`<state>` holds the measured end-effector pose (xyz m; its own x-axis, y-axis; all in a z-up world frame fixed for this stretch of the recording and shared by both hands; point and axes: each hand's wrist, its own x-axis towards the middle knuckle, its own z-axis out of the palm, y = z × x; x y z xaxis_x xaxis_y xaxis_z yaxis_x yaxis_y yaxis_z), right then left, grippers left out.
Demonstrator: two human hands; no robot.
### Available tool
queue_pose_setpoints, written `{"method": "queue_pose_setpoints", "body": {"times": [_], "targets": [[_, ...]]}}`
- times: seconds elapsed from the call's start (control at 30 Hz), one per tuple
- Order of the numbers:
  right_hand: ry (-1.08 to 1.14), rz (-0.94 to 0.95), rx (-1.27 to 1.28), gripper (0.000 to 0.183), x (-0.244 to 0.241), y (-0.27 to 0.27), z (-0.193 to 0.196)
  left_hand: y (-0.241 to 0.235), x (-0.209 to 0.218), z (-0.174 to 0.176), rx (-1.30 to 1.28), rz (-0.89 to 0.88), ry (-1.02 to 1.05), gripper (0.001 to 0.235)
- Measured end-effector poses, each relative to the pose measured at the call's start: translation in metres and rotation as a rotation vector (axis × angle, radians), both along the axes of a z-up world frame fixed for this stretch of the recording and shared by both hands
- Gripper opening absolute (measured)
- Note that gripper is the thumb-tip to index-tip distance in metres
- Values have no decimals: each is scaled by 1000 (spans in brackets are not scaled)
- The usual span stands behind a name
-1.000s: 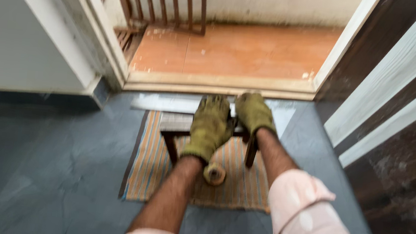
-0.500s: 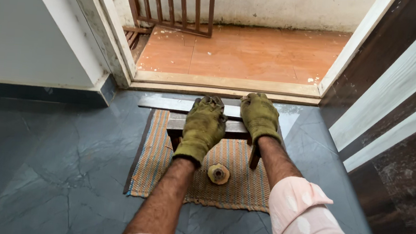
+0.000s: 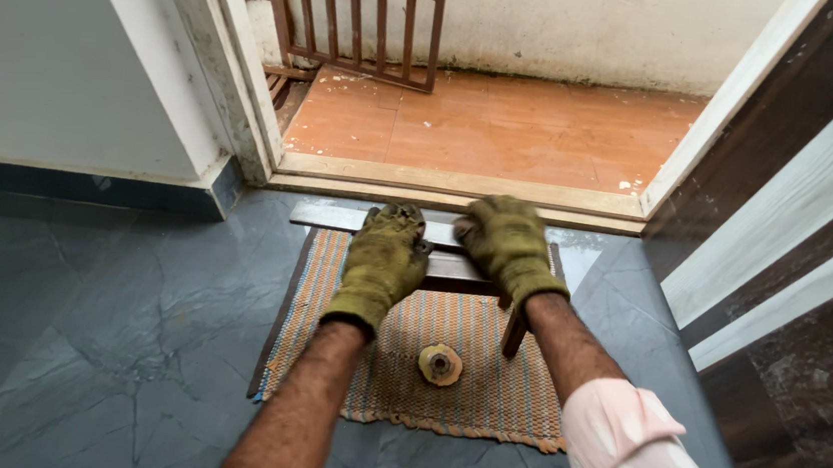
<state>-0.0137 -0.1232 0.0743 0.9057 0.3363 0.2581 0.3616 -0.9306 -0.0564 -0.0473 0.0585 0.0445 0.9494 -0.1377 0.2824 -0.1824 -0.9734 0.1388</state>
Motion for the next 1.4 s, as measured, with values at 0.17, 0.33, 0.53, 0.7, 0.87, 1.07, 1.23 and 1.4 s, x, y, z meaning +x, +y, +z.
{"method": "queue_pose_setpoints", "body": {"times": [0.17, 0.33, 0.53, 0.7, 0.87, 1.07, 1.23, 1.4], "targets": [[236, 133, -14, 50, -9, -2, 5, 9, 7, -14, -78, 20, 71, 44], [278, 114, 49, 46, 6, -2, 3, 33, 14, -27, -17, 49, -109, 52], [242, 139, 120, 43, 6, -6, -5, -10, 0, -31, 57, -92, 2, 44], [289, 79, 204, 46, -2, -10, -3, 32, -15, -2, -76, 78, 0, 32], [250, 47, 175, 49, -4, -5, -15, 67, -2, -29, -254, 226, -91, 34], [236, 97, 198, 46, 4, -16, -17, -39, 28, -56, -40, -129, -603, 43], [219, 84, 175, 47, 1, -12, -10, 82, 2, -21, -87, 213, -210, 42], [220, 60, 179, 49, -8, -12, -9, 23, 0, -20, -54, 240, -267, 46]]}}
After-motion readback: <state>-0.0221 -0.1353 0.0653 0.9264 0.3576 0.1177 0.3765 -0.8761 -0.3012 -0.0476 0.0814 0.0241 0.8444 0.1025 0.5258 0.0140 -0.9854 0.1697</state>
